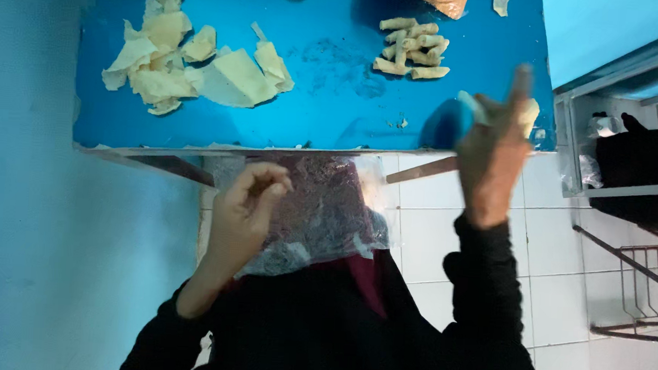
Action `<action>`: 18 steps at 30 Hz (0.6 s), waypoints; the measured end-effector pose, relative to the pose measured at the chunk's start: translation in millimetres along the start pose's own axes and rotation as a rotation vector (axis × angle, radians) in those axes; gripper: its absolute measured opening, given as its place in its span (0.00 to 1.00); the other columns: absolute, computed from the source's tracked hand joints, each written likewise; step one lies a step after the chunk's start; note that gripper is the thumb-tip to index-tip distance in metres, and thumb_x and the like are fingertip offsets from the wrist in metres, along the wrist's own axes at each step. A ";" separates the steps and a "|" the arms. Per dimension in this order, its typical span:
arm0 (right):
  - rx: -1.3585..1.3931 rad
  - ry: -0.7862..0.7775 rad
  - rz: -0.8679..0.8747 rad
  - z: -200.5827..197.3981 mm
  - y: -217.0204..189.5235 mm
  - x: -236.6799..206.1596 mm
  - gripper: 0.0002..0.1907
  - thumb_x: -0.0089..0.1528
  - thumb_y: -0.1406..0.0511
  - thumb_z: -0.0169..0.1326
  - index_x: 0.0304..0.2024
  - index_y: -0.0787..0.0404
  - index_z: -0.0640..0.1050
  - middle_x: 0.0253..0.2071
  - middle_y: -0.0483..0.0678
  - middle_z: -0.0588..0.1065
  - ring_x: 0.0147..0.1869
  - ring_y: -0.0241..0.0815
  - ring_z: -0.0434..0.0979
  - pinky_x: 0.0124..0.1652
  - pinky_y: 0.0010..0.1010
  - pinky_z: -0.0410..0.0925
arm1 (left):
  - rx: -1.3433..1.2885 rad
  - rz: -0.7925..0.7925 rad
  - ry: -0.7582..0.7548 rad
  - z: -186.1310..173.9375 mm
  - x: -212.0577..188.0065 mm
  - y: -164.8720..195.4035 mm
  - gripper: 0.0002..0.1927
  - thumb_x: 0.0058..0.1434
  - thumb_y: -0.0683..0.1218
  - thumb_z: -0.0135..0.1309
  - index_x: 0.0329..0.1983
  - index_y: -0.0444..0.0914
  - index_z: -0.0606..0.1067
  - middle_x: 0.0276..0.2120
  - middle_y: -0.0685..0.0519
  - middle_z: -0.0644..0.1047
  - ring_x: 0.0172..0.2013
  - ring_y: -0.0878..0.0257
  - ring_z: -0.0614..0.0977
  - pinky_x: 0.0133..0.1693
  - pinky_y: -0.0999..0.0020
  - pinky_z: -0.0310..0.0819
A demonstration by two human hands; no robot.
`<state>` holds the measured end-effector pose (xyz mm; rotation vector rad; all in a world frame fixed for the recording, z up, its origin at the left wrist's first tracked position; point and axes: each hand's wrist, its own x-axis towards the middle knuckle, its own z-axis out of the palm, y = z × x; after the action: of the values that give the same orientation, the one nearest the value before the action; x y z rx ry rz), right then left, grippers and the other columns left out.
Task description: The person takes pieces of dough from a blue work table and rolls and shapes each piece by hand into a short cylindrical stick, placing the finished dough sticks in a pile on the table. They repeat this shaping cycle continuously, working from a pile of flat dough pieces.
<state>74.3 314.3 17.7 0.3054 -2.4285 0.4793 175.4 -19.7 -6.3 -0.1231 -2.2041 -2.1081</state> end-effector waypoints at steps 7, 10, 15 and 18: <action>0.056 -0.137 0.016 45.2 -51.3 -12.6 0.39 0.71 0.80 0.48 0.79 0.64 0.45 0.61 0.59 0.79 0.50 0.49 0.85 0.37 0.31 0.78 | -0.030 -0.129 0.030 -17.7 -14.3 -26.0 0.08 0.71 0.39 0.51 0.50 0.34 0.76 0.42 0.53 0.80 0.45 0.68 0.82 0.50 0.71 0.78; 0.342 -0.141 -0.081 36.9 -83.9 -20.4 0.39 0.67 0.81 0.47 0.78 0.63 0.50 0.63 0.58 0.76 0.67 0.57 0.78 0.57 0.40 0.78 | -0.145 -0.121 0.022 -16.8 -15.4 -33.6 0.08 0.72 0.39 0.51 0.51 0.33 0.76 0.42 0.53 0.80 0.45 0.67 0.81 0.50 0.71 0.77; 0.490 -0.371 -0.372 0.0 -106.2 -62.2 0.34 0.61 0.77 0.53 0.70 0.60 0.63 0.67 0.61 0.71 0.71 0.59 0.74 0.68 0.44 0.69 | -0.087 -0.117 0.033 -18.7 -22.4 -41.6 0.08 0.72 0.39 0.51 0.51 0.33 0.76 0.42 0.52 0.80 0.45 0.66 0.81 0.50 0.71 0.76; 0.516 -0.621 -0.313 2.2 -111.5 -97.0 0.39 0.62 0.73 0.53 0.76 0.64 0.58 0.62 0.58 0.74 0.64 0.58 0.77 0.60 0.45 0.71 | 0.216 -0.178 0.029 -15.3 -32.7 -45.0 0.09 0.71 0.40 0.49 0.50 0.34 0.77 0.44 0.51 0.82 0.47 0.66 0.84 0.50 0.70 0.79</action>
<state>184.7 221.9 -15.7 1.1860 -2.7184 0.9780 202.5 -36.8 -54.1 0.1229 -2.4902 -1.9189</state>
